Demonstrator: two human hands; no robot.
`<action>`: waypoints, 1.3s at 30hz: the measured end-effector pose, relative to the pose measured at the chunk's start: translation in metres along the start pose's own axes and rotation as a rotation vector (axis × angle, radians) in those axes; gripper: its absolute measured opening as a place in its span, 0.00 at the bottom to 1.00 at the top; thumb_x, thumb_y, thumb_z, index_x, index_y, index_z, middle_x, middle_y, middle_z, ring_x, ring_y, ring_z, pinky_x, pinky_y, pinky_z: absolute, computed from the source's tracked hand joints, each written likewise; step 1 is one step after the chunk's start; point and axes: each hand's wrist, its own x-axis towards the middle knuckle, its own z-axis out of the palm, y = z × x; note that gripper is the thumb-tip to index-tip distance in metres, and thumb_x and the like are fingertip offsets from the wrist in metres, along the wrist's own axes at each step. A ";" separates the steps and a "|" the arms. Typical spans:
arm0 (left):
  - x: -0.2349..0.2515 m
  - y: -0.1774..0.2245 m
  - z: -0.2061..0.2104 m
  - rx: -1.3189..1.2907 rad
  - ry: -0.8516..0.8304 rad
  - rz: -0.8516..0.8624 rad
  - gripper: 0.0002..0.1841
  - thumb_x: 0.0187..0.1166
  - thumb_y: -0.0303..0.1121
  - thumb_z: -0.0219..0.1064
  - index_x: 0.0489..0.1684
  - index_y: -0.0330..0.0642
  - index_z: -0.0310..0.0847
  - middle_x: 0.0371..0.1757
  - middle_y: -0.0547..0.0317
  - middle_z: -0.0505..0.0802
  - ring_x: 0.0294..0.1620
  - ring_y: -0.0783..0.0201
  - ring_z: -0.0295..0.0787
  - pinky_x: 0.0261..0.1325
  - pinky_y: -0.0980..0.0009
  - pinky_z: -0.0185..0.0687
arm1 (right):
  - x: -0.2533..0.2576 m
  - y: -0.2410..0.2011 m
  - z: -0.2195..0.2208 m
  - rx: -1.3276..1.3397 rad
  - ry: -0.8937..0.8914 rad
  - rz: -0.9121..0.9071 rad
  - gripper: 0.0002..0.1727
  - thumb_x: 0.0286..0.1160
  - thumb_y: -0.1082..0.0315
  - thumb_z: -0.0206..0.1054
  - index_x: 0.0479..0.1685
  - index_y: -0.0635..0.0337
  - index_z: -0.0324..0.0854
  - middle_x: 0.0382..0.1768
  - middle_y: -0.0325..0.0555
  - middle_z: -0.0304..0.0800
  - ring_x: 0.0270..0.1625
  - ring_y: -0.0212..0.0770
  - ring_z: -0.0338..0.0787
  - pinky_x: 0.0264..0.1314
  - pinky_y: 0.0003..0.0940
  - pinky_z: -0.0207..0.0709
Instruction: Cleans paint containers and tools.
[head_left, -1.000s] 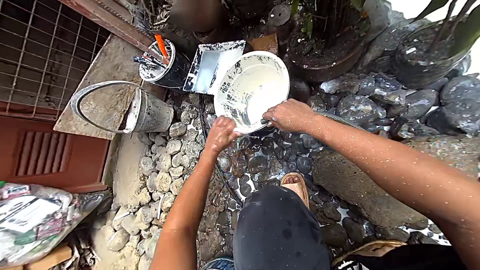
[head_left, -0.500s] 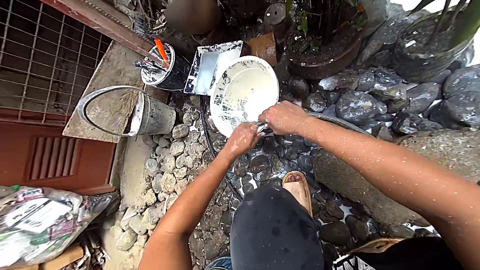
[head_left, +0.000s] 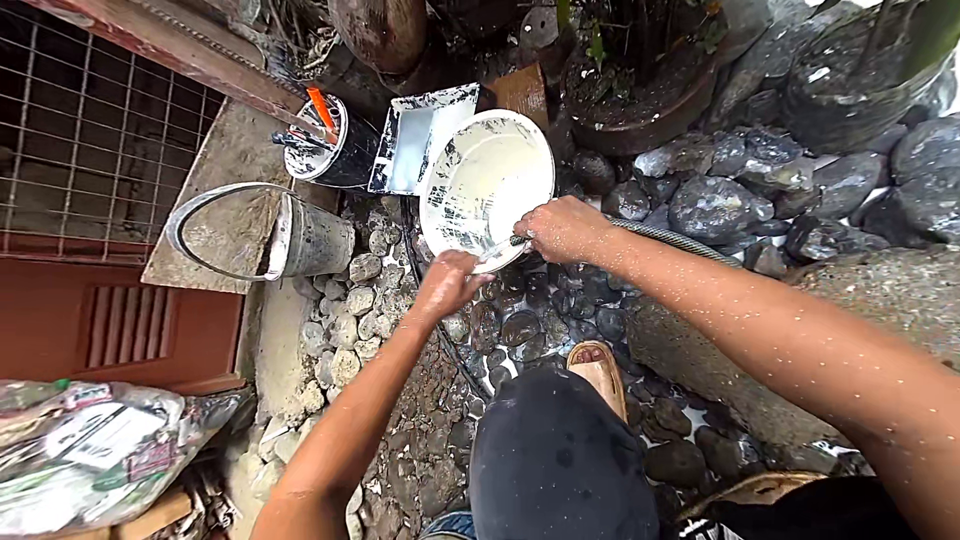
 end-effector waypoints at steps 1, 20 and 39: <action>0.008 0.024 -0.001 -0.073 -0.017 -0.081 0.15 0.83 0.35 0.69 0.53 0.29 0.88 0.52 0.38 0.93 0.58 0.42 0.91 0.71 0.41 0.80 | 0.001 0.000 0.001 0.005 0.009 -0.004 0.10 0.82 0.66 0.67 0.53 0.60 0.87 0.48 0.58 0.92 0.53 0.63 0.92 0.52 0.65 0.80; -0.014 -0.023 0.015 0.128 0.043 0.105 0.19 0.89 0.37 0.55 0.57 0.29 0.87 0.60 0.37 0.92 0.68 0.38 0.86 0.80 0.42 0.70 | -0.005 0.000 0.012 0.040 0.014 -0.057 0.13 0.87 0.61 0.64 0.58 0.59 0.87 0.51 0.59 0.92 0.55 0.63 0.92 0.54 0.66 0.80; -0.008 -0.006 0.031 0.072 0.254 0.098 0.21 0.88 0.41 0.56 0.44 0.31 0.89 0.48 0.41 0.94 0.59 0.41 0.90 0.78 0.42 0.71 | -0.012 0.024 -0.007 -0.013 -0.016 -0.150 0.12 0.85 0.60 0.67 0.54 0.55 0.90 0.46 0.54 0.94 0.52 0.60 0.93 0.55 0.64 0.81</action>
